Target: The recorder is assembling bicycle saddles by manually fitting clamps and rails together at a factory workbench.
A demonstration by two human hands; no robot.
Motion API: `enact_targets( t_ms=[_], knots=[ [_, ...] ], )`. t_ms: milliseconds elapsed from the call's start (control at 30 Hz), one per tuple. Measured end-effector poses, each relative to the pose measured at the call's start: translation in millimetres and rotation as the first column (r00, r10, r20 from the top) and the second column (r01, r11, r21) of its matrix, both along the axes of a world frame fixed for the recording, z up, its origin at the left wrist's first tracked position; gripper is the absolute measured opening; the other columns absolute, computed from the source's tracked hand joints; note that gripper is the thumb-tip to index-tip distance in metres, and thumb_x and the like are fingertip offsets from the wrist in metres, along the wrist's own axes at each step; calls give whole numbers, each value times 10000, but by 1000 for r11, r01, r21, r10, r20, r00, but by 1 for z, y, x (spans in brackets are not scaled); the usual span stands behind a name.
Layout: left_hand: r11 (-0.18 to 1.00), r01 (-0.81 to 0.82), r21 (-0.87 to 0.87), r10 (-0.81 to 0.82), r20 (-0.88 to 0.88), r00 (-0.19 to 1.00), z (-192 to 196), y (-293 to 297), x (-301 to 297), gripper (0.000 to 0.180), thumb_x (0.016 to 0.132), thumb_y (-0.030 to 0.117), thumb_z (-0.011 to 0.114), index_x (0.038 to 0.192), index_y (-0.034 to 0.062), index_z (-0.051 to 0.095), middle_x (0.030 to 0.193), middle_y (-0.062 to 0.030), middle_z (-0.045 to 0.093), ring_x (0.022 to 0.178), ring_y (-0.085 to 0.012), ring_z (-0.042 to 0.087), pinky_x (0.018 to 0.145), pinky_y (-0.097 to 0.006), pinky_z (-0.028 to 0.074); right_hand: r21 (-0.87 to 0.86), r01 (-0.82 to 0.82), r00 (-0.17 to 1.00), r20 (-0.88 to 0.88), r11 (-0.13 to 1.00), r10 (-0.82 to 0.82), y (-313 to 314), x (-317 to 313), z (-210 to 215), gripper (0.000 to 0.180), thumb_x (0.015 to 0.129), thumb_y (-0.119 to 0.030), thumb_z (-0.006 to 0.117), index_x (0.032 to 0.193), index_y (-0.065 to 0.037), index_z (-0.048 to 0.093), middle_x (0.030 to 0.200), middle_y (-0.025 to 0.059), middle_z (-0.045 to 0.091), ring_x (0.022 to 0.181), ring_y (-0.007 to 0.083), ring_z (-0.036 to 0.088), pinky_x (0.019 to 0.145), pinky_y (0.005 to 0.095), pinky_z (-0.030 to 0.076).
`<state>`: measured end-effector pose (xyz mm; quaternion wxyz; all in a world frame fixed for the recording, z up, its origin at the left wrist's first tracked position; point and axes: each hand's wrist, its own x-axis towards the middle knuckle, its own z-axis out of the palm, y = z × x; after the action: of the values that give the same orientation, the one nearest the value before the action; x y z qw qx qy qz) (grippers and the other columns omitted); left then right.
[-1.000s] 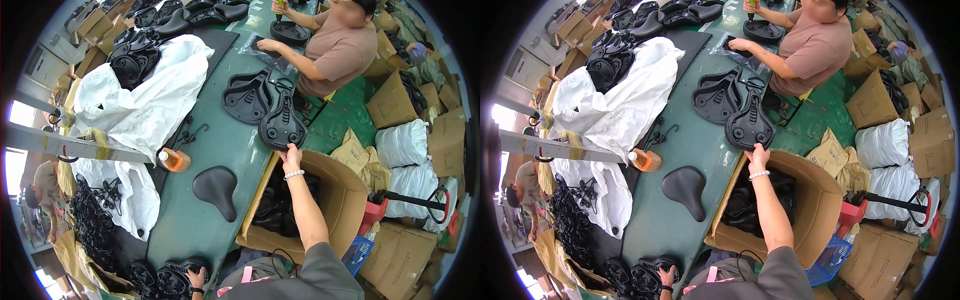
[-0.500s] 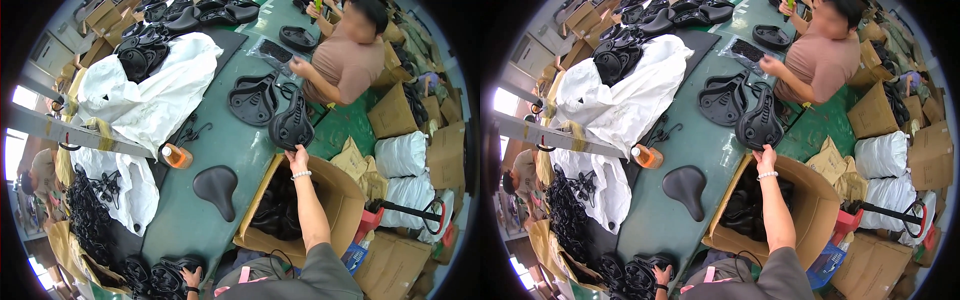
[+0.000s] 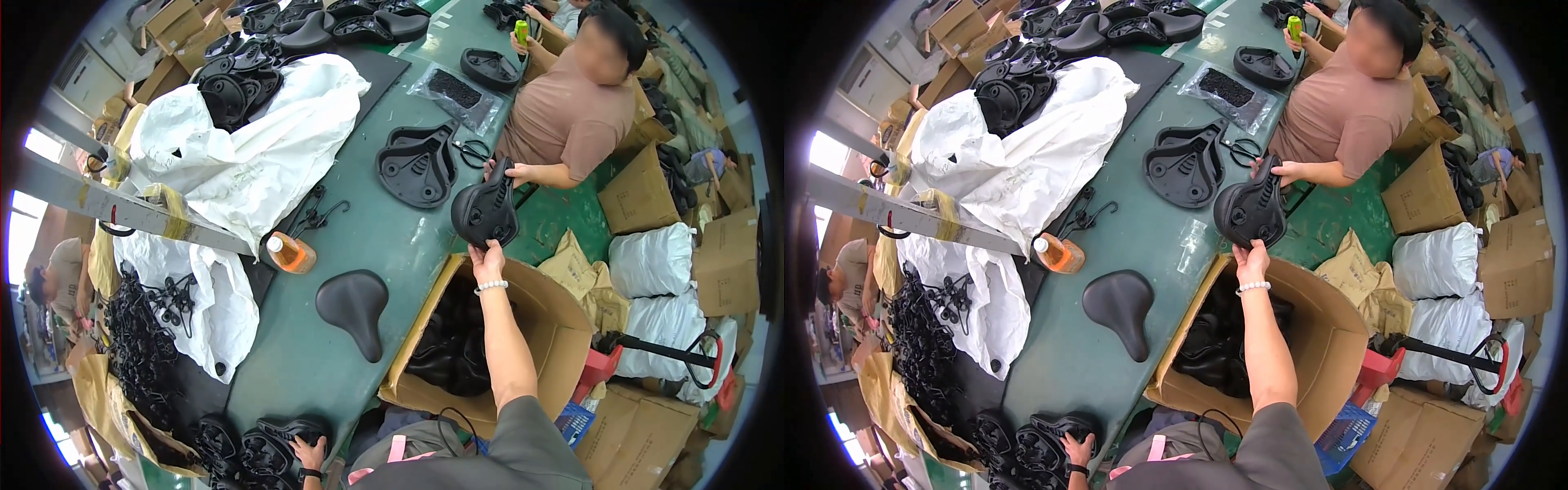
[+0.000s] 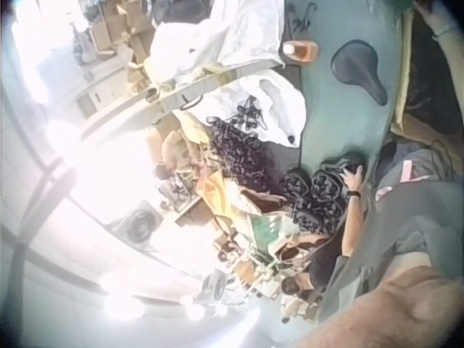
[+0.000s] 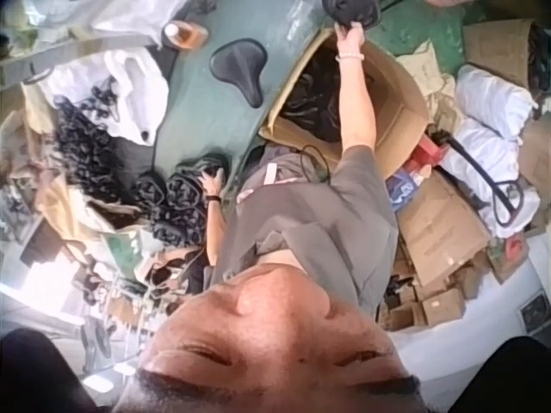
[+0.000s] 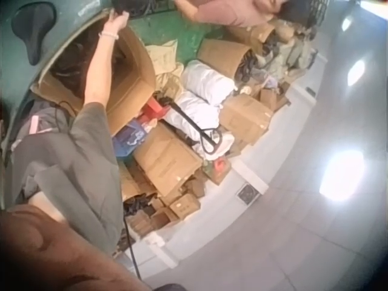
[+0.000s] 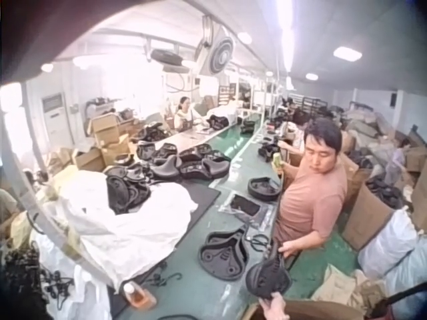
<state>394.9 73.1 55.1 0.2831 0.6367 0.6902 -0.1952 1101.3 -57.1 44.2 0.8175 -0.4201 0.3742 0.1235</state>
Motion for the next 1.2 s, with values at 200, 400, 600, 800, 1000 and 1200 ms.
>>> enact_targets(
  t_ms=[200, 400, 600, 800, 1000, 1200],
  knots=[
    [1000, 18, -8, -18, 4, 1000, 1, -3, 1, 1167, 688, 536, 785, 1522, -57, 226, 1562, -387, 140, 1407, -549, 245, 1163, -539, 262, -1, 41, 999, 18, 999, -41, -4, 1, 6, 209, 881, -108, 575, 1041, 26, 561, 943, 128, 626, 824, 268, 649, 763, 399, 619],
    [1000, -14, -7, 13, -33, 999, -3, -12, -14, 1191, 673, 550, 788, 1531, -37, 208, 1564, -379, 143, 1413, -549, 228, 1168, -550, 246, -63, -82, 976, 197, 995, 93, 14, -8, 35, 628, 936, -494, 661, 1322, -49, 447, 949, 110, 612, 839, 266, 654, 778, 381, 581],
    [992, 9, 129, -12, 20, 1000, -3, -13, 0, 1104, 713, 556, 771, 1505, -32, 275, 1557, -348, 210, 1392, -536, 270, 1159, -547, 267, -843, -457, 363, 115, 284, 925, 54, -110, 11, 556, 888, -333, 750, 1274, 18, 559, 1074, 113, 646, 908, 200, 639, 816, 328, 536],
    [980, 31, 199, -61, 144, 988, 16, -12, 0, 1042, 683, 505, 819, 1454, -30, 364, 1533, -302, 301, 1354, -501, 344, 1133, -521, 324, -924, -382, 7, -28, -24, 1000, 135, -146, 4, 944, 734, -436, 842, 1410, 81, 434, 1397, 288, 492, 1318, 390, 473, 1111, 440, 387],
    [973, 90, 214, -74, -80, 994, 10, -37, 5, 1248, 524, 385, 919, 1517, 31, 250, 1604, -222, 184, 1395, -456, 295, 1138, -552, 304, -764, -415, -390, -342, -495, 855, 178, -145, 4, 918, 651, -587, 798, 1267, 67, 610, 1217, 288, 639, 1157, 386, 614, 1024, 405, 476],
    [956, 131, 263, -81, -191, 978, 8, -36, 24, 1237, 516, 401, 924, 1497, 21, 273, 1599, -213, 201, 1389, -435, 313, 1125, -554, 310, -524, -499, -620, -341, -690, 707, 169, -209, 35, 891, 681, -559, 772, 1261, 92, 590, 1236, 257, 641, 1123, 336, 631, 980, 379, 497]
  ],
)
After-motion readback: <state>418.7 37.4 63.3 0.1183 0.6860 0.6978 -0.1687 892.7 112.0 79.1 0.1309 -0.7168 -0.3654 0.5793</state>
